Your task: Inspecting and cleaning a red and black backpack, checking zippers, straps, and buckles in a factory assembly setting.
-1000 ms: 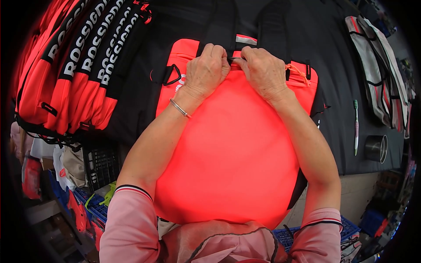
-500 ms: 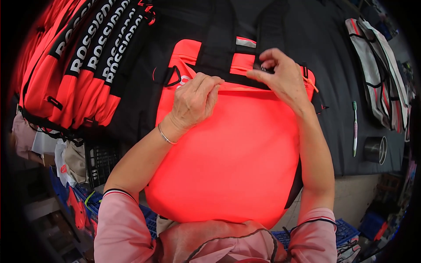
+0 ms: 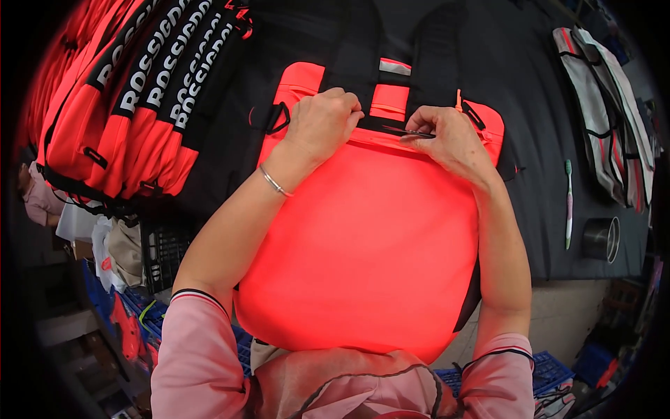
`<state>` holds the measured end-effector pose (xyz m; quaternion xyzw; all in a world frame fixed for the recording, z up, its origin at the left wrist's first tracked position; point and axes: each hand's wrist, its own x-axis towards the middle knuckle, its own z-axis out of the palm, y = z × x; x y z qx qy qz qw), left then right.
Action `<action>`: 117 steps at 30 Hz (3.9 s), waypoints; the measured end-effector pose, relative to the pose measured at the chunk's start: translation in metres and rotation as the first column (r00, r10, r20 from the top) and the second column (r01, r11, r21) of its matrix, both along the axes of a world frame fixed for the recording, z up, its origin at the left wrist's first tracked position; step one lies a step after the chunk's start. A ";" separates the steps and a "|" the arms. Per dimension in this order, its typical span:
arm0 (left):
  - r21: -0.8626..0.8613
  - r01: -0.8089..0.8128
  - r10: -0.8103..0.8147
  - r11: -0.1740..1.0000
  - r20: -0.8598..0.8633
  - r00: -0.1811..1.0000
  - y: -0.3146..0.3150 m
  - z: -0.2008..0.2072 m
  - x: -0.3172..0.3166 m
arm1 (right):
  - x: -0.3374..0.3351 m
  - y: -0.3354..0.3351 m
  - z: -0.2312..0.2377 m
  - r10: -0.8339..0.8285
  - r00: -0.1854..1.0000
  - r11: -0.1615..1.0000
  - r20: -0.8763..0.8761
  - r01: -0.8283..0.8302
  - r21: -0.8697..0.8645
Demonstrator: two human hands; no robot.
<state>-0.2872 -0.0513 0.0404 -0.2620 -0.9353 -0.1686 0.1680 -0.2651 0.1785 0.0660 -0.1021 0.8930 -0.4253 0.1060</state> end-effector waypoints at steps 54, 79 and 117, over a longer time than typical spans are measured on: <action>0.064 -0.143 0.140 0.988 0.047 0.989 0.020 -0.025 0.007 | -0.004 -0.008 -0.017 -0.216 0.970 0.862 -0.107 0.138 -0.489; 0.276 -0.166 0.152 0.947 0.074 0.986 0.014 -0.030 0.008 | -0.016 -0.043 -0.042 0.139 0.786 0.960 -0.603 0.044 0.278; -0.001 -0.298 0.297 0.955 0.070 0.952 -0.042 0.017 0.002 | -0.001 -0.018 -0.018 -0.009 0.997 0.985 -0.080 -0.004 -0.170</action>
